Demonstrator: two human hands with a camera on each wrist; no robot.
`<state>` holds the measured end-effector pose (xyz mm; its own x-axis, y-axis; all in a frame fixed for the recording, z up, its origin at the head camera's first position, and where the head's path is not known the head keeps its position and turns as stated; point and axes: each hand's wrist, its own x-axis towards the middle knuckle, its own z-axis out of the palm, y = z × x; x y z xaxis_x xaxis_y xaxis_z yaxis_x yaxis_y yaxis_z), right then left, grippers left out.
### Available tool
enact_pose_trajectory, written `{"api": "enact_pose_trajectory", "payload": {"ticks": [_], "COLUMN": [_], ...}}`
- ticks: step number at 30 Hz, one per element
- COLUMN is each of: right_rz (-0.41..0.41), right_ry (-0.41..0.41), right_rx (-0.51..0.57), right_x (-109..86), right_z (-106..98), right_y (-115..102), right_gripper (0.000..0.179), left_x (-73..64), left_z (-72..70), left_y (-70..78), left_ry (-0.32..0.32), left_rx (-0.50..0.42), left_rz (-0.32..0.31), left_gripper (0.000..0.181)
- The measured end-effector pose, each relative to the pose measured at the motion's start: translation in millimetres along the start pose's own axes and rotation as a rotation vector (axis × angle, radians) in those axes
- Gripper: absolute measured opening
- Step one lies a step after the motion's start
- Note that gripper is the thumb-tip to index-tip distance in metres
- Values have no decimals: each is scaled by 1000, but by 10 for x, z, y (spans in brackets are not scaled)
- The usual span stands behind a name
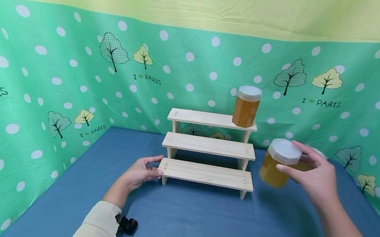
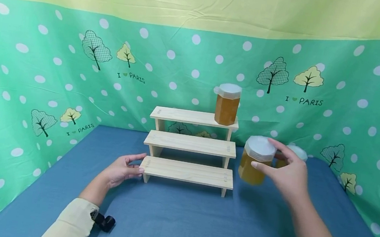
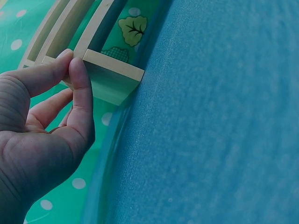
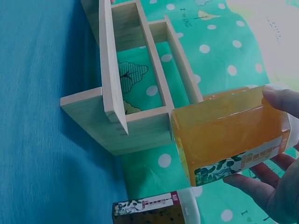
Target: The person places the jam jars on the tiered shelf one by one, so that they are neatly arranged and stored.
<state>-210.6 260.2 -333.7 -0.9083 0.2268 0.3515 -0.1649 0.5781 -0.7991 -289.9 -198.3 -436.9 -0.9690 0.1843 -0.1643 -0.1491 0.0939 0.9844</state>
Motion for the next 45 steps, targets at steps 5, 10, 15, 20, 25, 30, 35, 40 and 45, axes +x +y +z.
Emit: {"api": "enact_pose_trajectory", "payload": {"ticks": [5,10,15,20,25,30,35,40,45], "right_rz": [-16,-29,-46,-54,-57,-56,-48,-62,-78], "right_ry": [-9,-8,-2,-10,-30,-54,-77,-85,-90], "right_rx": [-10,-6,11,22,30,70,98,110,115], "right_x": [10,25,22,20,24,34,45,64,95], "right_z": [36,73,112,148,182,218,253,285,325], "right_y": [-37,-75,-113,-181,-242,-288,-343,-403,-455], "right_gripper": [79,80,77,76,76,77,78,78,77], "left_x": [2,-3,-4,-4,-11,-15,-12,-8,-8], "left_z": [7,2,-2,2,5,3,11,21,18], "left_y": [2,5,10,9,16,18,16,11,8], "left_ry": [0,2,-7,2,0,-5,6,5,8], "left_rx": [-9,-6,2,-3,4,7,1,-1,-2], "left_rz": [-4,2,10,2,-1,2,-3,-5,-5], "left_gripper": [66,66,66,66,67,67,66,66,66]}}
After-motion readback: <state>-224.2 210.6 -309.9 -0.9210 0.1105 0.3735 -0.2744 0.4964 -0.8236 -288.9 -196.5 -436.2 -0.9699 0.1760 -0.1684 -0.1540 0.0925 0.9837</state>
